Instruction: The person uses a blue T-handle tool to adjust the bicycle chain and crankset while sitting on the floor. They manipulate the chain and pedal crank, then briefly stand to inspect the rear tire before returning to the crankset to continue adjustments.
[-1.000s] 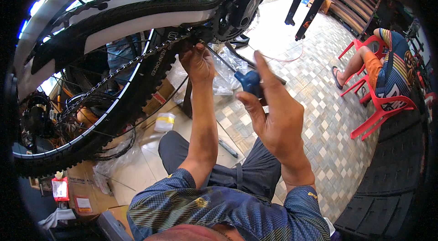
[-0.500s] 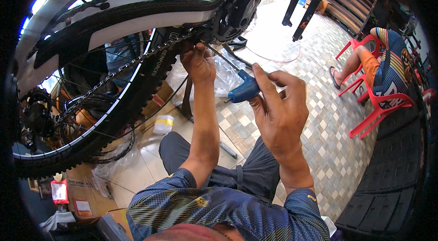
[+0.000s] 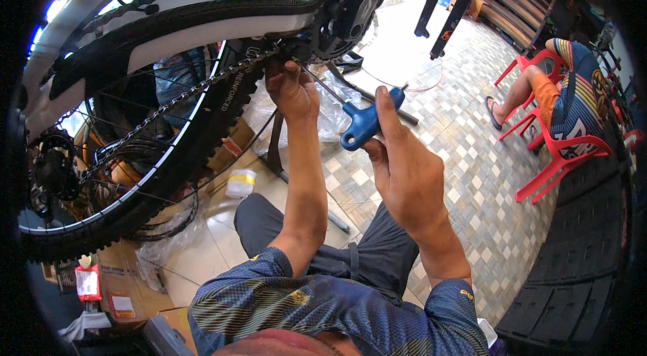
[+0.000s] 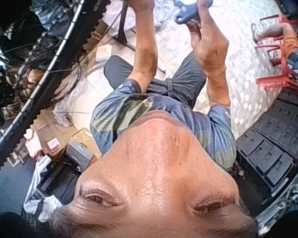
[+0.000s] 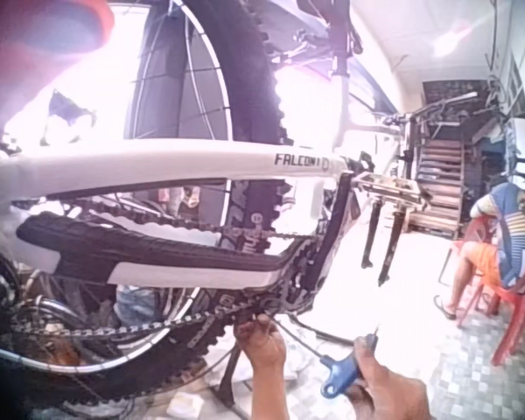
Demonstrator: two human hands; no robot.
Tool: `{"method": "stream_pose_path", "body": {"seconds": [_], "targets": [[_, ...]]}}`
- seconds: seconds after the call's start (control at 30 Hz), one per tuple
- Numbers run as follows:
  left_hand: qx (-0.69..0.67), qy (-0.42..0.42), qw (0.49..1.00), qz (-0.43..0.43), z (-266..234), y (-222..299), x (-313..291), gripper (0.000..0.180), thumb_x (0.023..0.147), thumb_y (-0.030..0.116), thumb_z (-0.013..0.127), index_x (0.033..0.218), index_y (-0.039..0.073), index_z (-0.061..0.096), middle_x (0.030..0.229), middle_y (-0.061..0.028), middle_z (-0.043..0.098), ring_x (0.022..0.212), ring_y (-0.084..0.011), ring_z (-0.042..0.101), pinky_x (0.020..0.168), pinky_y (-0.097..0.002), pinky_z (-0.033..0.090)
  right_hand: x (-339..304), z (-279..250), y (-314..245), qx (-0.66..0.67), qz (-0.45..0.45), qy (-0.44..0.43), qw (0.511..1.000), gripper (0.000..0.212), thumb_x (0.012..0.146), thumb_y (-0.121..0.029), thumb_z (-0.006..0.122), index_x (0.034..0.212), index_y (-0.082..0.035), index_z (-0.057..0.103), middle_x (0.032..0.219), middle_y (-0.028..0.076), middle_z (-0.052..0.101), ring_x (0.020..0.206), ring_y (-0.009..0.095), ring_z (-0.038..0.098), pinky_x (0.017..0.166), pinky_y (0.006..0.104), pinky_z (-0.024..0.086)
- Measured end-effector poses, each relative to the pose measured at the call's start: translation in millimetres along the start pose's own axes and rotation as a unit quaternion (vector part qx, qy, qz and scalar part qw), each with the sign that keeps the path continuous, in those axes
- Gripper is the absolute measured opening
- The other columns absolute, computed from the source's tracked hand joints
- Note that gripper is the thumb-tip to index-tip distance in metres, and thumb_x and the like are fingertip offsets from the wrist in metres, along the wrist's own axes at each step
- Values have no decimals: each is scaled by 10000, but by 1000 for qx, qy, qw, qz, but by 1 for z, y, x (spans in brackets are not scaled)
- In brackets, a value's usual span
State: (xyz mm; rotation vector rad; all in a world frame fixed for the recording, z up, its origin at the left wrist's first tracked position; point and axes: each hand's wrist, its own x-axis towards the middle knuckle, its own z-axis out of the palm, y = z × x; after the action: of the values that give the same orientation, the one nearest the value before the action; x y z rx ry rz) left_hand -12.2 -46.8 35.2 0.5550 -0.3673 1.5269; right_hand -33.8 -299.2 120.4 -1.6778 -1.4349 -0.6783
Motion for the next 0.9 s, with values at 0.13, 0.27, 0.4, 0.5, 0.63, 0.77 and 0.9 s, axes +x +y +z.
{"method": "stream_pose_path", "body": {"seconds": [0.13,0.27,0.4,0.5,0.63,0.77,0.9], "targets": [[-12,1,1000,-19,6,2,-1,401,753,-61,790,1112,65,662,1038,13,652,939,-83,592,807,-230,497,14,-7,4,-155,-36,14,987,427,870,-131,751,1272,-30,652,802,91,613,636,198,550,594,343,453],[1,-12,1000,16,-2,-3,1,390,771,35,824,1125,102,673,1066,3,703,931,-100,657,875,-208,508,13,3,0,0,46,27,999,279,889,-201,748,1094,-14,720,705,70,575,597,184,514,566,325,417],[-4,-16,1000,-2,0,-2,2,439,774,-10,800,1178,69,646,1126,-6,662,1007,-113,618,869,-222,498,9,9,-3,278,304,-47,910,355,979,-378,634,1046,-33,684,672,-8,562,526,60,482,481,210,361],[-17,-28,999,-5,2,-2,1,493,775,-42,788,1229,50,621,1181,-18,639,1060,-120,596,870,-234,501,10,9,-9,387,285,-36,876,471,1015,-378,567,1327,-28,524,663,-27,559,536,15,517,453,154,364],[21,7,1000,19,17,4,-2,455,764,139,858,1166,73,656,1084,-4,688,960,-115,648,907,-231,490,-2,8,1,353,182,-42,917,496,1049,-269,503,1471,-32,391,827,54,632,591,54,584,497,184,484],[15,4,1000,18,19,2,-3,484,772,122,848,1206,76,637,1111,-8,680,986,-116,640,910,-227,487,0,7,6,117,-7,-19,993,567,916,-19,645,1450,-38,457,1066,135,630,805,156,639,606,231,563],[0,-11,1000,13,10,1,-1,506,780,90,831,1240,75,620,1157,-16,667,1022,-122,630,944,-241,477,6,-7,0,-136,-87,2,987,673,714,9,805,1351,-39,592,1044,123,599,816,203,580,660,300,503]]}}
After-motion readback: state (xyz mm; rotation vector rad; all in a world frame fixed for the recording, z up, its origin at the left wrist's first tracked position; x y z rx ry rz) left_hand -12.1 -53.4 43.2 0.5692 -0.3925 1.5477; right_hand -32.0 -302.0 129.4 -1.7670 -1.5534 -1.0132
